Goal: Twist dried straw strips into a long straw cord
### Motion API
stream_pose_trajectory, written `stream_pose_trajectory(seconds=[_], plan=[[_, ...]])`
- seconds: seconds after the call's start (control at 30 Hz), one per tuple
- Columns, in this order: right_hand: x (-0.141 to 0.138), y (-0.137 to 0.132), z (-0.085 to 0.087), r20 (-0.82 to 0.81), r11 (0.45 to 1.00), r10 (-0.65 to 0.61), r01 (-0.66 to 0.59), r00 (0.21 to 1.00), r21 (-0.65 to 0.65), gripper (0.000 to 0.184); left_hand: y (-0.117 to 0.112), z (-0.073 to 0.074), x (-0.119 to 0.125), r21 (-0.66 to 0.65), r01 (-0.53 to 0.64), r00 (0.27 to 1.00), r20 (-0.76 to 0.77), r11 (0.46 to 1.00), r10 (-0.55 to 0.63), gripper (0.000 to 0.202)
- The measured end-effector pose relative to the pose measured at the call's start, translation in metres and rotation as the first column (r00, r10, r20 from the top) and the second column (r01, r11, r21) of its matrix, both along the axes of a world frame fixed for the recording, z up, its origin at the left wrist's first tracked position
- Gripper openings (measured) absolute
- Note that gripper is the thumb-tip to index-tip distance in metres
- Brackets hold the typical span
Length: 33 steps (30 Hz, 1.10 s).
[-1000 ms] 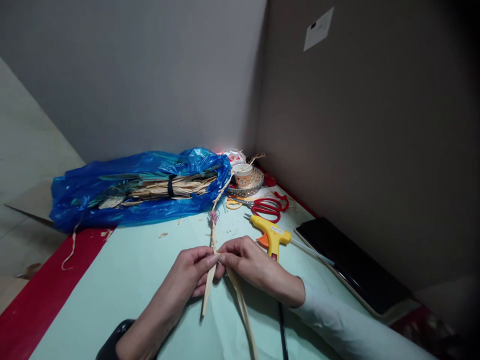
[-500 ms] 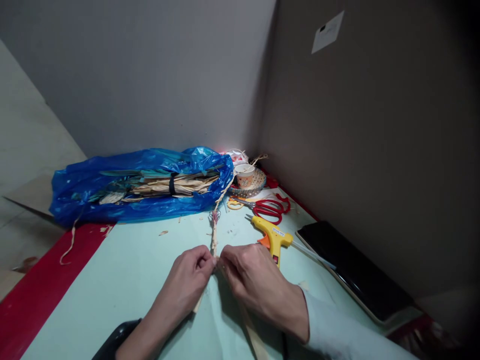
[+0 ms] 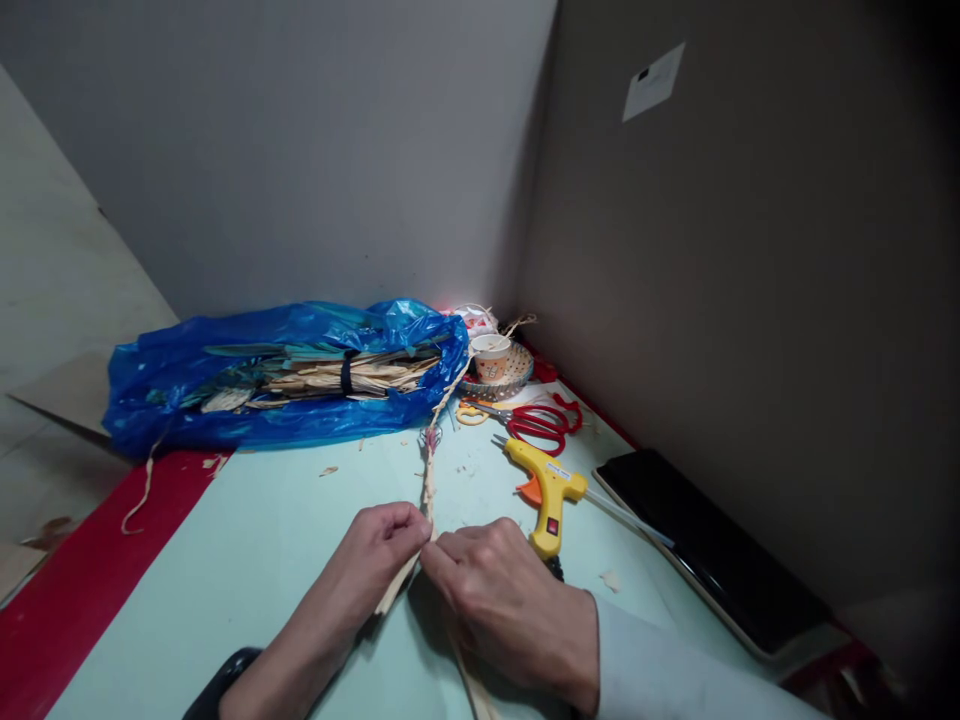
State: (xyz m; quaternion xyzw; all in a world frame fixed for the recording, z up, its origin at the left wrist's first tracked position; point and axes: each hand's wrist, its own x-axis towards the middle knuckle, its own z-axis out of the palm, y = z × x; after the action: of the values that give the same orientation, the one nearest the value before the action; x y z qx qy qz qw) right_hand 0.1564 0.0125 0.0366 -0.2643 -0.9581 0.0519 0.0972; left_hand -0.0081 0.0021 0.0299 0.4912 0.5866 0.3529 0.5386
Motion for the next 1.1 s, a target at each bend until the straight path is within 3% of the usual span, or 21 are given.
stream_pose_trajectory(seconds=[0.13,0.23,0.33,0.43,0.53,0.67,0.83,1.0,1.1], plan=[[-0.001,-0.002,-0.003,-0.04,0.999,0.006,-0.007,0.999,-0.034,0.015,0.003,-0.004,-0.001,0.023,0.033,0.999,-0.014,0.999,-0.033,0.026],[-0.001,0.001,-0.001,-0.142,0.981,-0.126,0.102,0.982,-0.164,0.006,0.003,-0.004,-0.002,0.009,0.044,0.999,-0.033,0.999,-0.043,0.023],[0.002,0.01,0.005,-0.225,0.89,-0.349,0.246,0.91,-0.385,0.021,0.002,-0.001,-0.001,-0.012,0.04,0.999,-0.015,0.999,-0.041,0.025],[0.004,0.014,0.01,-0.27,0.834,-0.416,0.247,0.868,-0.493,0.026,0.002,0.001,0.001,0.02,0.031,0.999,-0.04,0.999,-0.03,0.026],[0.002,0.008,0.009,-0.296,0.893,-0.291,0.146,0.91,-0.426,0.021,0.002,0.001,0.003,0.025,-0.022,0.998,-0.066,0.999,0.024,0.024],[-0.001,-0.002,0.002,-0.191,0.984,-0.072,0.038,0.979,-0.175,0.006,-0.002,0.001,0.002,-0.088,-0.034,0.996,0.078,0.996,0.041,0.025],[0.0,-0.001,0.0,0.005,0.999,0.041,-0.041,0.999,-0.036,0.02,-0.008,0.002,0.001,-0.159,-0.002,0.975,0.219,0.987,0.038,0.028],[0.0,0.001,0.001,-0.077,0.998,0.007,-0.012,0.997,-0.062,0.013,-0.006,0.004,-0.001,-0.143,-0.006,0.979,0.201,0.99,0.035,0.023],[0.0,0.006,0.003,-0.277,0.965,-0.224,0.173,0.934,-0.197,0.023,-0.005,0.004,-0.005,-0.097,-0.003,0.986,0.167,0.995,0.019,0.018]])
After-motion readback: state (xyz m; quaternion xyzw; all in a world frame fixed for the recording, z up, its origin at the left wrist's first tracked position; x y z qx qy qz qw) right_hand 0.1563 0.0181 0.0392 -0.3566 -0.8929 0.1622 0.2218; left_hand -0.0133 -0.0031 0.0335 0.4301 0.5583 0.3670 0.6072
